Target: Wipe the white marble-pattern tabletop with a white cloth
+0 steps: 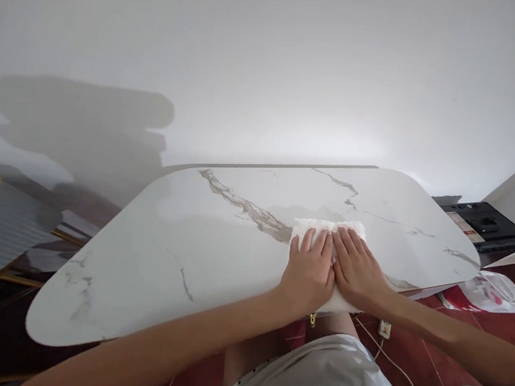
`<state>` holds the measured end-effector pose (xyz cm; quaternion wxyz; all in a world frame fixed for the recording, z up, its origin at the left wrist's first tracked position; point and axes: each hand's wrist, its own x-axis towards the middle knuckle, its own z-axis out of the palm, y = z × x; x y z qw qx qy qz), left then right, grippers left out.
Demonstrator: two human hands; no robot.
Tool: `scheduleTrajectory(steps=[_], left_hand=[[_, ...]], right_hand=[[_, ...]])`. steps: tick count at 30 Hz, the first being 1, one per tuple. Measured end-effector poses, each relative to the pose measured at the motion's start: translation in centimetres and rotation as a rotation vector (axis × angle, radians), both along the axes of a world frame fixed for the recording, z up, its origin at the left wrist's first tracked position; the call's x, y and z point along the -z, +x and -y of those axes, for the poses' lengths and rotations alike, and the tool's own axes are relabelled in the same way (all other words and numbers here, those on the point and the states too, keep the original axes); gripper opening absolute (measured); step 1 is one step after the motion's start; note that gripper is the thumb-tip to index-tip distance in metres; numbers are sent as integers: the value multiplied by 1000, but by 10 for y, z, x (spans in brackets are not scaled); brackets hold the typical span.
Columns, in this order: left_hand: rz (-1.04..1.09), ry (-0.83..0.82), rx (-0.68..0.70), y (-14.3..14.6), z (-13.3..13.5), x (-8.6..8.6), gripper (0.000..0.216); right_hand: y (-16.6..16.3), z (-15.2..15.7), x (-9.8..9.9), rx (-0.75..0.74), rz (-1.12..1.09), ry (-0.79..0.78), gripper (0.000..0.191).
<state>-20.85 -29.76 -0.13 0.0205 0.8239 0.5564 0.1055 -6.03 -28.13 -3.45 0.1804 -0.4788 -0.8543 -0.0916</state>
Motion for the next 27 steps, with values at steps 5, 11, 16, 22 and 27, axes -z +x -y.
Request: scheduleTrajectory(steps=[5,11,16,22,27], left_hand=[[12,-20,5,10,4,3,62],[24,13,35,29,-13,3,63],[3,27,52,34,-46,1,62],[13,62,-1,29,-102,2,54],[23,93,-17,23,-143,3,49]], right_hand=[[13,5,0,-11,-25,-29,55],[33,-11,1,-12,-31,-17,55],[34,-47,0,-20,2,4,53],[28,-117,-3,-23,6,-77,54],[20,-164,-8,-41,-18,-118,51]])
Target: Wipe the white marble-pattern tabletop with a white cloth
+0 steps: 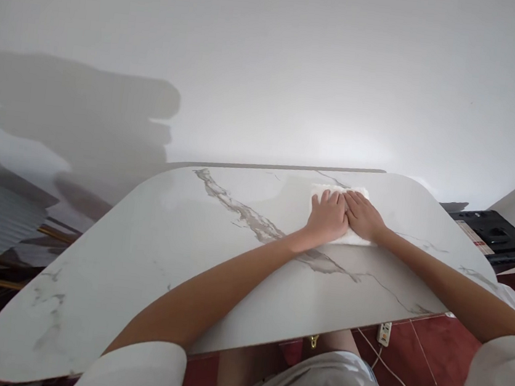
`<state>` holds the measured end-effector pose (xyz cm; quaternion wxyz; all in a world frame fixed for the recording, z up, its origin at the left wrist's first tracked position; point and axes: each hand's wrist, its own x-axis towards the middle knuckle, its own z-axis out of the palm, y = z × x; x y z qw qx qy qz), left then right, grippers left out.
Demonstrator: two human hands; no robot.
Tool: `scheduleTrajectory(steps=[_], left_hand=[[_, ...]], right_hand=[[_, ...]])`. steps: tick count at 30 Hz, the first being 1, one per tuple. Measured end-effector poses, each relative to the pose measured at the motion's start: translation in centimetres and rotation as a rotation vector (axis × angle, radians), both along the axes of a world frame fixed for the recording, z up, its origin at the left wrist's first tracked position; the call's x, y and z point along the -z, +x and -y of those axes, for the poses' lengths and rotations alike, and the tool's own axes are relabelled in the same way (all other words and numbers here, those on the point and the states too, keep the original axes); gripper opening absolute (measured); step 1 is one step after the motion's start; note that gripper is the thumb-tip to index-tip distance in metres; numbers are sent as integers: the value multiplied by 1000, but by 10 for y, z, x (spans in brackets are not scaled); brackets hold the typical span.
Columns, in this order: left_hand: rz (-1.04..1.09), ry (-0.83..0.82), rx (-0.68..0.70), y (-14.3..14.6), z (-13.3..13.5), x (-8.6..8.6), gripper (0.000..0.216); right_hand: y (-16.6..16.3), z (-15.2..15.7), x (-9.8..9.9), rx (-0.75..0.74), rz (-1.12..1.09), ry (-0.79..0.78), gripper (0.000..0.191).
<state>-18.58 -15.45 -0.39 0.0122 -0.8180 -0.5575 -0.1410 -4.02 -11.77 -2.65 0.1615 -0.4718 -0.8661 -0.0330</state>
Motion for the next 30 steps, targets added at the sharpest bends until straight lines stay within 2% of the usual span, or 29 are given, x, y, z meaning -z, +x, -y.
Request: scheduleTrajectory(steps=[9,21,25,30], left_hand=[[25,-12,1,-12,-59,-3,41],[47,-24,-61,-23,-127,-2,42],[35,-21,-91,-23,-137,-4,41],[17,-26,-125,-15,-135,-6,40]], right_hand=[[-16,-59,-7,18,-38,-38,44],[-30,-136,-7,14,-56,-89,49],[-31,-152,-4,-10,-52,-90,44],[-23,-158,-1,-106,-97,-78,43]])
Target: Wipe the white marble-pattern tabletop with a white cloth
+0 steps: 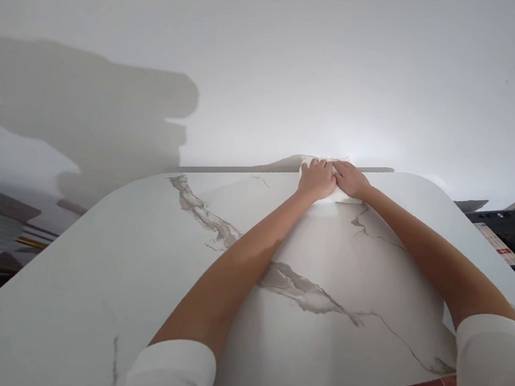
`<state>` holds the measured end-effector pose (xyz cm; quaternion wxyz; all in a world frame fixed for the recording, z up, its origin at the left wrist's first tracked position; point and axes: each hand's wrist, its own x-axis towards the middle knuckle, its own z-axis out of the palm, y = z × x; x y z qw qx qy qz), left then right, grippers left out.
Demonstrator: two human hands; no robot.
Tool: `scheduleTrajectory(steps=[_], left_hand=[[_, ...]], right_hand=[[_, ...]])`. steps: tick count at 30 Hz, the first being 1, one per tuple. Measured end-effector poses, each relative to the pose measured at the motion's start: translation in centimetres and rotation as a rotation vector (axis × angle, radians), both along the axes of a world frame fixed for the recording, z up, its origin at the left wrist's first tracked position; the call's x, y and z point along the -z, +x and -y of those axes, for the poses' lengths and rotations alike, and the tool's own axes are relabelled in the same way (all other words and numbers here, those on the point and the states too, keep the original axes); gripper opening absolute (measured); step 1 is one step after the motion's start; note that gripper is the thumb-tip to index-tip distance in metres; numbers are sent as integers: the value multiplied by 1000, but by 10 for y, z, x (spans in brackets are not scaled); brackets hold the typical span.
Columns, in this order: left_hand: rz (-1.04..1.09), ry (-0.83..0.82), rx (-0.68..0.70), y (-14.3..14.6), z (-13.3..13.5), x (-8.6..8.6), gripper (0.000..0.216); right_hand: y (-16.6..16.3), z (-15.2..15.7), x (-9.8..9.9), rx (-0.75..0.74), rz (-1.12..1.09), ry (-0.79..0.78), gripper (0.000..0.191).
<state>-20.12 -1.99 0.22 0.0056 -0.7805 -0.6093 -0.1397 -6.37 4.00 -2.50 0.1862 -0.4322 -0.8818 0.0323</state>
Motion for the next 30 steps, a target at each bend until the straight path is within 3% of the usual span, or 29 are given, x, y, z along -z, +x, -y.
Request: scheduleTrajectory(steps=[8,15,22,30], left_hand=[[23,22,25,33,-8,5,38],[25,41,66,31,1,3,41],[-3,37,87,29,33,4,41],[-14,27,89,27,86,6,43]], right_hand=[[36,-7,2,48,10,4,46],[35,4,3,132,64,37,51],[38,36,10,104,65,72,56],[39,96,12,136,72,48,56]])
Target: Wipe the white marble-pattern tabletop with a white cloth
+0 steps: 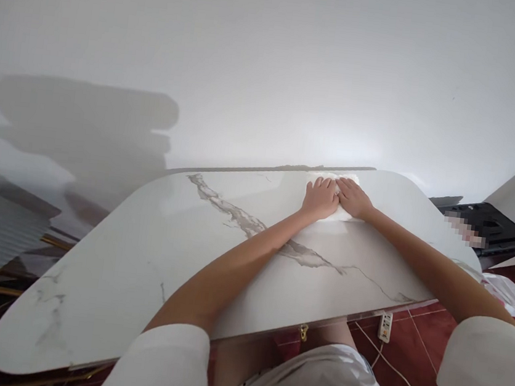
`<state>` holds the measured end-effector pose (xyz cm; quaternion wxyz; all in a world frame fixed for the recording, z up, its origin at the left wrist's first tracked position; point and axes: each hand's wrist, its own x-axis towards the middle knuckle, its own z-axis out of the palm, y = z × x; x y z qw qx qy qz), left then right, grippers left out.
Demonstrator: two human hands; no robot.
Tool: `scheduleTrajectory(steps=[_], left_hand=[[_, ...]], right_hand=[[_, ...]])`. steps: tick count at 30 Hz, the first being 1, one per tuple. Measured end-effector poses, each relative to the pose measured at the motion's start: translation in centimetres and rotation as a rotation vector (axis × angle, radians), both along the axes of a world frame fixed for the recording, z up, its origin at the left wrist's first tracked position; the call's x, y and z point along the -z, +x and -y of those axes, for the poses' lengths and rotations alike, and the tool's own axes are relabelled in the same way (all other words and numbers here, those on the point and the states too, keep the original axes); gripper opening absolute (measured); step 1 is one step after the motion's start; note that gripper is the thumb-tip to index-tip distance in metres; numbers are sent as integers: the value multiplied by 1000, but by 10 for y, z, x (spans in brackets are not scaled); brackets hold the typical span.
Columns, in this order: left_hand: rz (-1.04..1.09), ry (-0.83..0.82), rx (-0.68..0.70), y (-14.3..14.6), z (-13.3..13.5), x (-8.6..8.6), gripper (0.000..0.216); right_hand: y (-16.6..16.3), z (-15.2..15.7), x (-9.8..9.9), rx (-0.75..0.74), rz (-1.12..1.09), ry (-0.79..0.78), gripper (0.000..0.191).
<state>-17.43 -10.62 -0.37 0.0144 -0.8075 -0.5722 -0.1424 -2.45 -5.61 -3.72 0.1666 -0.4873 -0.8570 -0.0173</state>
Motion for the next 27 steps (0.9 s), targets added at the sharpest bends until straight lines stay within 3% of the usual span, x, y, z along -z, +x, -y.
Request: scheduleTrajectory(steps=[10,22,27], left_hand=[[10,-7,12,1,67,0,47],[-62,-21,74,0,158,2,55],[-95,1,59,2,181,3,58]], right_hand=[[1,74,2,31,3,7,55],[5,186,2,19,17,90,55],[3,212,-1,1,22,112,55]])
